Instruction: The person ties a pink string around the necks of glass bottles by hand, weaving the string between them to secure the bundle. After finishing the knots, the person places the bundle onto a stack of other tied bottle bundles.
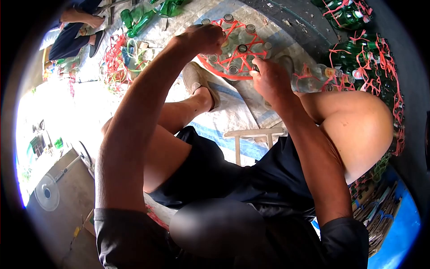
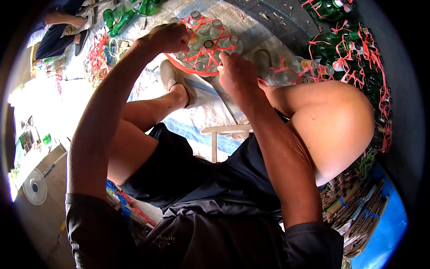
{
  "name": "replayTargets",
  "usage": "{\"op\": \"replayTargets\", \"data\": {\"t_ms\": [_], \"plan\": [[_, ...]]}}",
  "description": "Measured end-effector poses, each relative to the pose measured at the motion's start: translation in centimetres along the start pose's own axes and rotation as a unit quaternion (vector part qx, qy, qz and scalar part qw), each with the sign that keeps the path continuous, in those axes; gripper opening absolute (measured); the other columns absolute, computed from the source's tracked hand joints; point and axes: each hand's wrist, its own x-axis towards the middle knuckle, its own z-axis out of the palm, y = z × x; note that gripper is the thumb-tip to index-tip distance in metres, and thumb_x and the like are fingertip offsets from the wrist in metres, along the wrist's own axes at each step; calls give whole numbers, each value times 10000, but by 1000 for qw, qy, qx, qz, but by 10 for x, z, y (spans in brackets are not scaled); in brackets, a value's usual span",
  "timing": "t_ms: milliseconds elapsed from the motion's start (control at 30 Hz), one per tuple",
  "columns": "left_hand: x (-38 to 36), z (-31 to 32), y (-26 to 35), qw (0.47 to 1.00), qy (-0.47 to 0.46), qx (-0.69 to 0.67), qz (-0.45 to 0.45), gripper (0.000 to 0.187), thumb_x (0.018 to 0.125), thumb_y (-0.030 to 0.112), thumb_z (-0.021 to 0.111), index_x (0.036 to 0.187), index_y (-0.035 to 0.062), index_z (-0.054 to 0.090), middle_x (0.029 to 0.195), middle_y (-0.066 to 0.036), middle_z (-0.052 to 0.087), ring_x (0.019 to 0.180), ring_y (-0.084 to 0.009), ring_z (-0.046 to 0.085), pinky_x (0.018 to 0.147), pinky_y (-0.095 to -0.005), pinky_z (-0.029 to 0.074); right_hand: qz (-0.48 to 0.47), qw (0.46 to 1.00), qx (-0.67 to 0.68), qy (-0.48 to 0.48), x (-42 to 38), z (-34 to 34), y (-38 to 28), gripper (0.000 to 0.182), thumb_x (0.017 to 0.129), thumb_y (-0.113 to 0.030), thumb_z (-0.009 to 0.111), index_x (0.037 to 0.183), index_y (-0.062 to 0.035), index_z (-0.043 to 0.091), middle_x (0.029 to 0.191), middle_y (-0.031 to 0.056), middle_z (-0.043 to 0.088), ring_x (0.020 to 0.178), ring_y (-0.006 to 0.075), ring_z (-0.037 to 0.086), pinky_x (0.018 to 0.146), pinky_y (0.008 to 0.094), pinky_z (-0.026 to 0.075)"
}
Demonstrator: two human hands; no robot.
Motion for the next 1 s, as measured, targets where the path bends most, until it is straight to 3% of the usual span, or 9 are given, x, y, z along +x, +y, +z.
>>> {"op": "replayTargets", "data": {"t_ms": [33,133,333,367,700,833,967,1000], "plan": [[-1,3,-1,1000,27,-3,-9,222,788,296,791,828,78,784,793,-106,744,798,-266,741,749,-414,582,1,1000,-1,1,0,0,1,351,870,-146,771,1203,-62,700,986,186,730,893,392,726,771,491,587],[1,4,-5,998,-14,-19,-52,242,803,326,827,921,119,786,966,-81,768,970,-285,745,809,-446,594,3,1000,2,4,0,-3,-3,348,867,-148,775,1196,-58,704,989,183,732,901,395,727,782,490,591],[-6,16,-5,998,38,28,-49,237,854,348,809,961,137,798,994,-81,765,1036,-300,735,834,-463,597,35,999,2,-38,4,-12,-9,304,870,-145,770,1151,-51,699,1012,200,733,944,412,728,800,499,592],[-11,26,-8,992,117,39,-14,253,839,396,785,870,146,806,845,-96,764,879,-310,749,795,-469,589,41,998,5,-43,4,-12,-10,296,871,-144,769,1144,-54,698,1017,205,733,952,416,727,803,501,591],[-27,42,1,981,149,1,-128,276,867,446,785,911,174,797,883,-90,773,880,-308,762,737,-471,601,63,996,8,-56,5,-23,-17,277,881,-154,756,1137,-72,691,1046,212,731,984,430,719,826,533,574],[-37,58,8,952,260,-35,-158,276,859,436,775,889,162,786,814,-106,759,796,-320,752,704,-469,579,65,996,13,-62,5,-23,-16,305,884,-161,751,1168,-69,692,1070,216,733,1007,434,712,851,528,570],[-51,64,27,900,285,-232,-235,221,891,352,752,897,131,759,753,-104,746,735,-343,734,681,-455,556,67,996,24,-49,5,-20,-14,319,908,-177,736,1190,-36,696,1084,249,738,1048,433,697,870,517,548],[-52,69,26,890,317,-227,-236,226,895,349,750,915,123,755,762,-113,747,735,-353,732,682,-458,555,67,996,26,-55,6,-22,-16,321,909,-176,733,1195,-35,694,1084,250,738,1049,436,696,871,517,547]]}}
